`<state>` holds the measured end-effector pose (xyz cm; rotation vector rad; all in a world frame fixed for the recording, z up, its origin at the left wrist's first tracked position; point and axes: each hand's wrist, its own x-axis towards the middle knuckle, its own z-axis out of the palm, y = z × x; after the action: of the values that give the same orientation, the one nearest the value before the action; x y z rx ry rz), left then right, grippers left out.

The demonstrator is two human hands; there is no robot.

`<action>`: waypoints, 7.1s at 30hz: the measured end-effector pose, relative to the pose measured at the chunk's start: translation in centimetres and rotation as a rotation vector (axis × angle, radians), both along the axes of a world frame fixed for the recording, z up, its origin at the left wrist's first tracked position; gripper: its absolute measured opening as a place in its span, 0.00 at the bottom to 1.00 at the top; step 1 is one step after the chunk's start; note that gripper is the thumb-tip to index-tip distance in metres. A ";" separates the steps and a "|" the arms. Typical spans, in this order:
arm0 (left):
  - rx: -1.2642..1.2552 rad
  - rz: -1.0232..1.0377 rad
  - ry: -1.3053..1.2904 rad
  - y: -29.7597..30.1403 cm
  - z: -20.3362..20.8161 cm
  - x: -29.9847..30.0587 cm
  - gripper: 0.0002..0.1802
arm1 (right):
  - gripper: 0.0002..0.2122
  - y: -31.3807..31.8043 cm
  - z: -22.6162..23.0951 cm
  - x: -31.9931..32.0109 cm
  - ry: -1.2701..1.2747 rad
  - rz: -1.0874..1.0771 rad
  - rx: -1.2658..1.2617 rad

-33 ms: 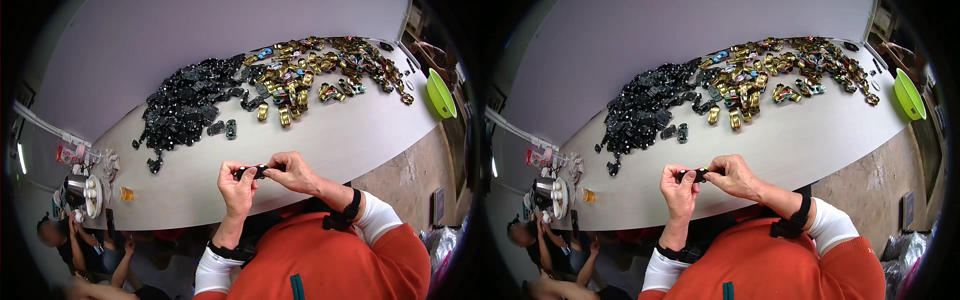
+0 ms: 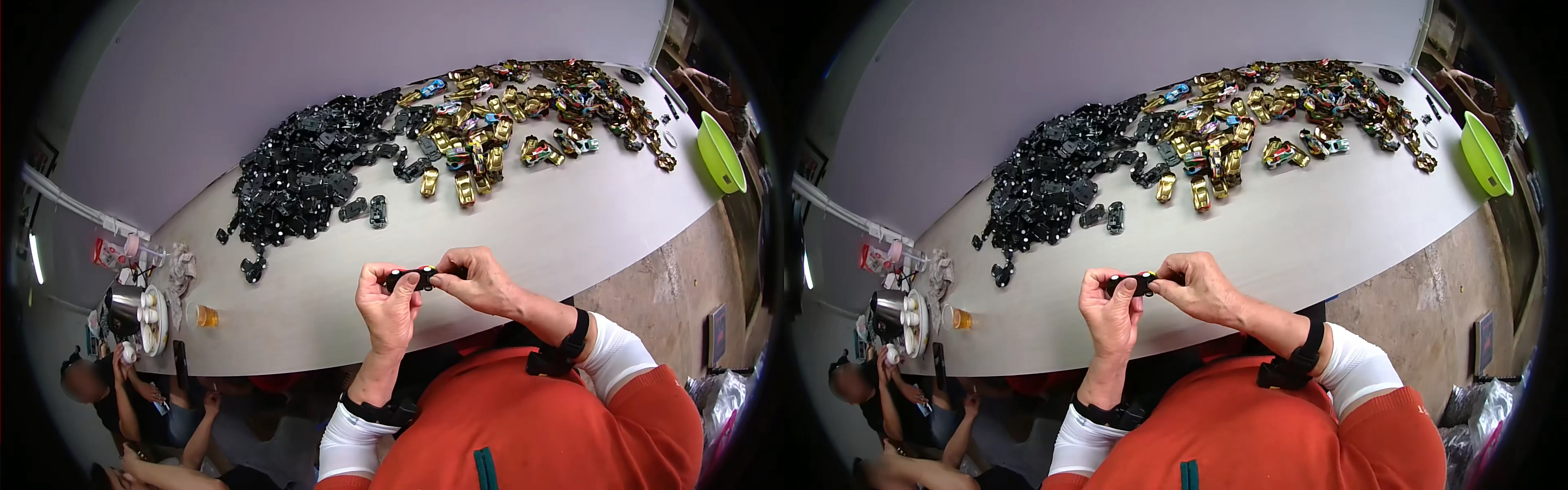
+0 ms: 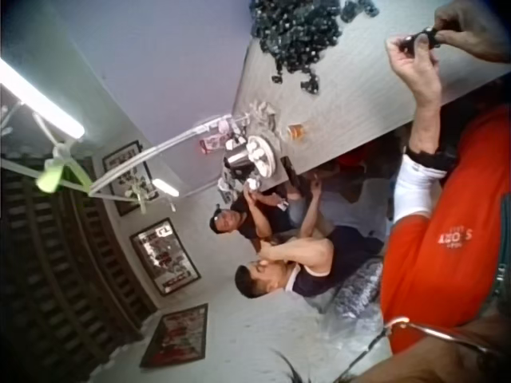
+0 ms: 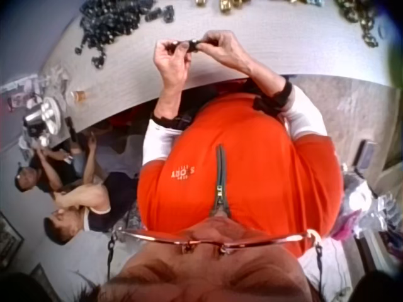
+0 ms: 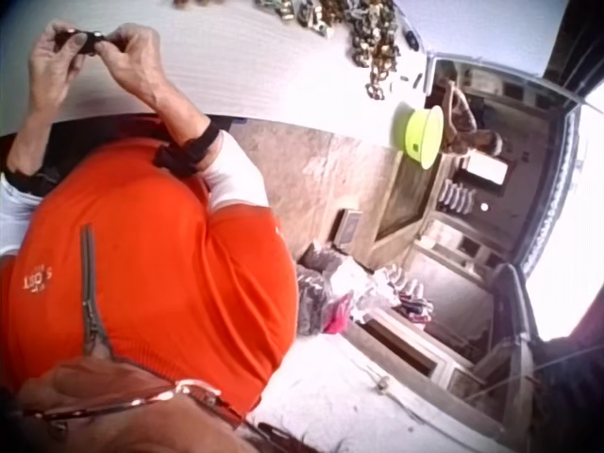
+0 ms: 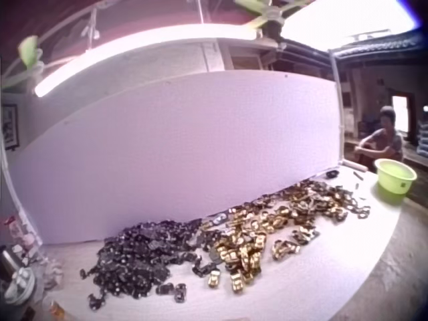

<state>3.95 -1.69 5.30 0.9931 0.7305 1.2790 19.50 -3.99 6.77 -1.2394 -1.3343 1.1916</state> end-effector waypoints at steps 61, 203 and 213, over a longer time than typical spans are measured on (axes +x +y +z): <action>-0.118 0.104 0.012 -0.3 -1.3 1.2 0.07 | 0.06 0.1 -1.8 0.1 -0.039 0.009 -0.071; -0.381 -0.490 -0.525 0.3 -5.5 -0.7 0.31 | 0.10 1.5 -2.1 3.3 -0.623 -0.110 0.396; -0.568 -0.731 -0.292 0.8 -4.8 -1.9 0.24 | 0.12 1.6 0.4 4.1 -0.105 0.339 0.090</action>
<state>2.05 -0.91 0.45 0.5043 0.3988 0.5066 23.59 -2.35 7.17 -1.0497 -1.7069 1.2948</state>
